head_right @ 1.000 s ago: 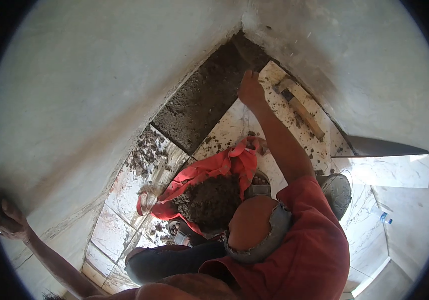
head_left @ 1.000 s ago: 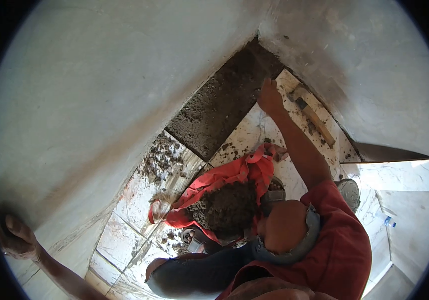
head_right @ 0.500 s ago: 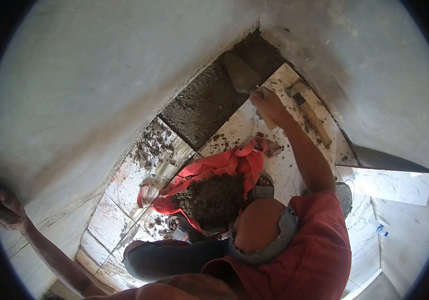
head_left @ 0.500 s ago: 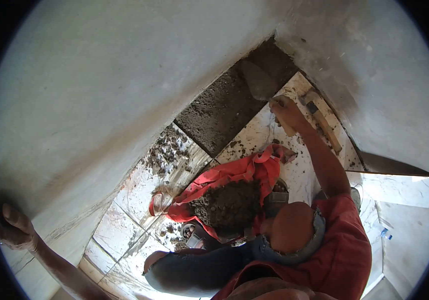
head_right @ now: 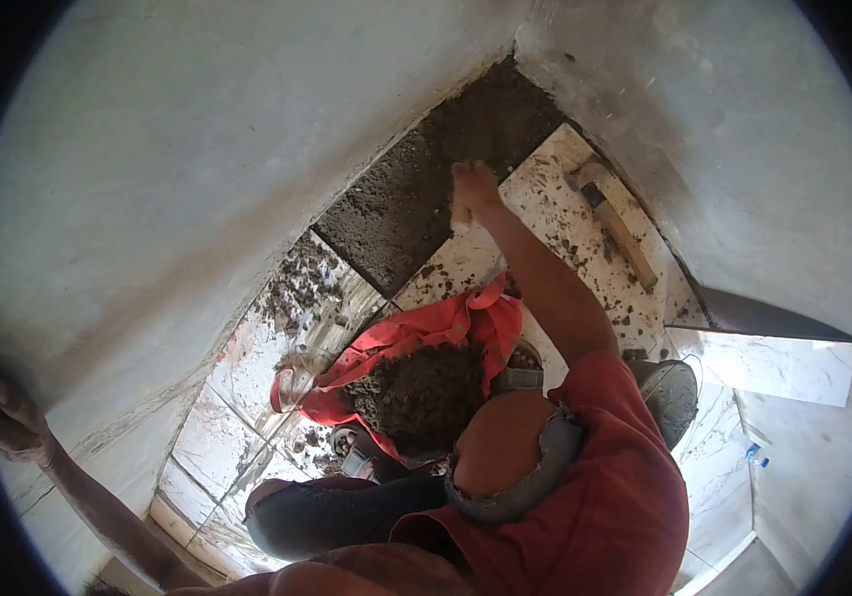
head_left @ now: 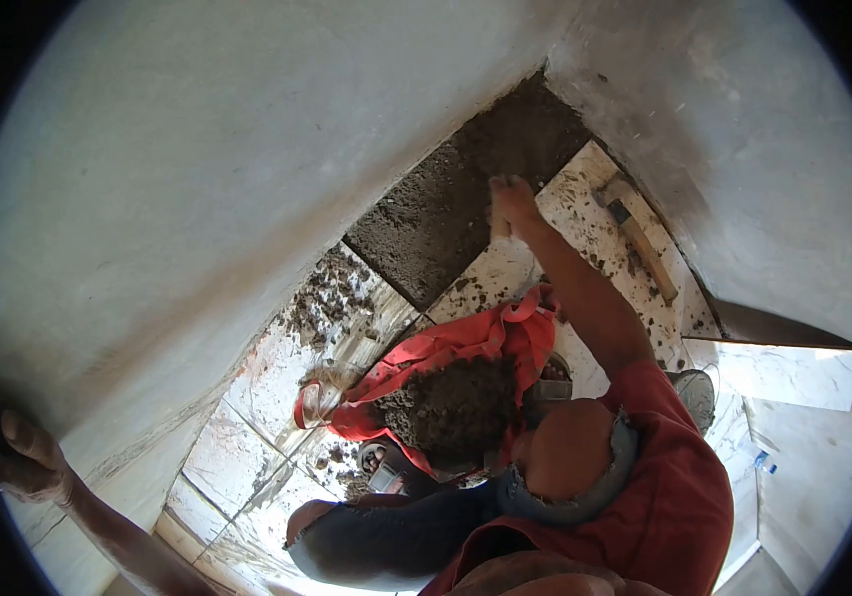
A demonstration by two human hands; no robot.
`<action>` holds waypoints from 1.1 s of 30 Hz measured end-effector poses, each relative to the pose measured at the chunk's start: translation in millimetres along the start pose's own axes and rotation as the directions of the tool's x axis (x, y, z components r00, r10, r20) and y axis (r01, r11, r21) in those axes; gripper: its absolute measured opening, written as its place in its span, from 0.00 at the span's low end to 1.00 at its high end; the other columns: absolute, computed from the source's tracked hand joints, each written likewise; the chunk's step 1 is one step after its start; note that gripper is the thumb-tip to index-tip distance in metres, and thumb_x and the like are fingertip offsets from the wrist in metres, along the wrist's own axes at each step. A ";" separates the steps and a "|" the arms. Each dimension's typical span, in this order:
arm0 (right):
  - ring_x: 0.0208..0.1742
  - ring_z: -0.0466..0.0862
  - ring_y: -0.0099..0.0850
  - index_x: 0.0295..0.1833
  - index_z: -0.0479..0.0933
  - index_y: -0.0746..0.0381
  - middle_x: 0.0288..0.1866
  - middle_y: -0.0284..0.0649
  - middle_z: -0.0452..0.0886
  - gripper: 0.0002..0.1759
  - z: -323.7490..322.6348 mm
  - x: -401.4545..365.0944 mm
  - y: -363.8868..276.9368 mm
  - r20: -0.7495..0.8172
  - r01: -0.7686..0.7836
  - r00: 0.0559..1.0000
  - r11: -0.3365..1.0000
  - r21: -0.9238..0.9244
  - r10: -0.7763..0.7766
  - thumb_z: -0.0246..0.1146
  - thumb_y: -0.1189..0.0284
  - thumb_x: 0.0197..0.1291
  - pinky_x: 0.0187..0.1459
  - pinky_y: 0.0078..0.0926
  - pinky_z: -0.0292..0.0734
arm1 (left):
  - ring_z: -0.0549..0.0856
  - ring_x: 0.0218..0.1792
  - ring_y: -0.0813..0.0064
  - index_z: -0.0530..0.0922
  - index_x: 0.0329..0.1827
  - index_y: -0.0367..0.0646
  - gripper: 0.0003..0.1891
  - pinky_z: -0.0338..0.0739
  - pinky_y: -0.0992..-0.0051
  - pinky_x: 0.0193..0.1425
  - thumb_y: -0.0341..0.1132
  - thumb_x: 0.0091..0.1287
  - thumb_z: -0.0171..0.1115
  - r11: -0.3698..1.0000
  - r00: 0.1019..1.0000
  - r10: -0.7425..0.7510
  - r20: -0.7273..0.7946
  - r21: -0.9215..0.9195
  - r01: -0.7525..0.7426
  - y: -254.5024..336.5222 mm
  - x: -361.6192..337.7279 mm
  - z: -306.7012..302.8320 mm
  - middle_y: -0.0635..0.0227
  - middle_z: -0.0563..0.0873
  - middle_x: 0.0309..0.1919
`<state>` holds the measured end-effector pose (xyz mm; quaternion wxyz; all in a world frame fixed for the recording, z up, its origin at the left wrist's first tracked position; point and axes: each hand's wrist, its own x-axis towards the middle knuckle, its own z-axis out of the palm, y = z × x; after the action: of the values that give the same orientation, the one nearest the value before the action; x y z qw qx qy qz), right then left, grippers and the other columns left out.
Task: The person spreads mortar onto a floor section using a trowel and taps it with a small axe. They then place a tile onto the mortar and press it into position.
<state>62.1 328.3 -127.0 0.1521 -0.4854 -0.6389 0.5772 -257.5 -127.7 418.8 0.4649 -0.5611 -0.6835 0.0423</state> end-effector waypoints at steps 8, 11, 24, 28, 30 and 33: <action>0.37 0.78 0.43 0.54 0.58 0.69 0.41 0.52 0.71 0.25 83.2 -17.4 -9.9 0.199 0.337 0.938 0.873 -0.353 -0.282 0.57 0.65 0.59 0.35 0.42 0.75 | 0.83 0.32 0.65 0.77 0.43 0.31 0.21 0.77 0.72 0.36 0.45 0.68 0.51 1.000 1.000 0.009 0.029 0.013 -0.009 -1.8 4.8 -4.7 0.56 0.83 0.35; 0.42 0.77 0.43 0.54 0.58 0.70 0.42 0.54 0.71 0.26 109.8 -65.9 -72.2 0.029 0.044 0.999 0.974 -0.222 -0.039 0.57 0.65 0.59 0.40 0.41 0.74 | 0.83 0.33 0.64 0.77 0.43 0.31 0.22 0.77 0.72 0.37 0.46 0.67 0.52 1.000 0.998 0.000 0.063 0.020 -0.002 -2.7 1.8 -3.9 0.55 0.83 0.35; 0.31 0.76 0.26 0.48 0.68 0.60 0.36 0.36 0.75 0.12 -30.9 -164.1 -94.2 0.386 -0.324 0.890 0.932 0.161 0.243 0.54 0.66 0.63 0.27 0.28 0.78 | 0.76 0.30 0.70 0.69 0.45 0.46 0.13 0.68 0.67 0.32 0.44 0.70 0.40 0.952 0.954 0.284 -0.101 0.150 -0.267 52.2 70.2 9.7 0.62 0.76 0.40; 0.30 0.75 0.22 0.51 0.68 0.64 0.32 0.32 0.73 0.14 -79.7 -199.6 -99.2 0.615 -0.323 0.753 0.946 0.033 0.236 0.53 0.69 0.63 0.31 0.20 0.72 | 0.75 0.29 0.72 0.69 0.44 0.46 0.13 0.68 0.70 0.31 0.44 0.70 0.40 0.733 0.600 0.656 -0.458 0.196 -0.651 22.7 85.7 40.3 0.65 0.75 0.33; 0.30 0.74 0.22 0.51 0.68 0.63 0.32 0.32 0.73 0.14 -97.3 -221.5 -111.1 0.642 -0.265 0.719 0.959 -0.102 0.267 0.53 0.69 0.62 0.32 0.22 0.73 | 0.75 0.28 0.73 0.68 0.44 0.45 0.13 0.67 0.71 0.30 0.43 0.70 0.40 0.713 0.528 0.669 -0.523 0.254 -0.654 19.0 81.3 40.9 0.65 0.74 0.32; 0.31 0.76 0.26 0.52 0.69 0.62 0.34 0.35 0.73 0.15 -120.3 -248.9 -109.8 0.687 -0.011 0.682 0.943 -0.333 0.250 0.55 0.70 0.60 0.34 0.26 0.74 | 0.75 0.27 0.73 0.68 0.44 0.45 0.13 0.66 0.71 0.29 0.44 0.70 0.40 0.721 0.605 0.679 -0.416 0.223 -0.656 37.1 77.0 26.0 0.65 0.75 0.33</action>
<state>224.2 216.3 95.9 -0.2286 -0.2821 -0.6904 0.6257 -243.5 -39.9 428.0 0.5792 -0.7567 -0.2893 0.0914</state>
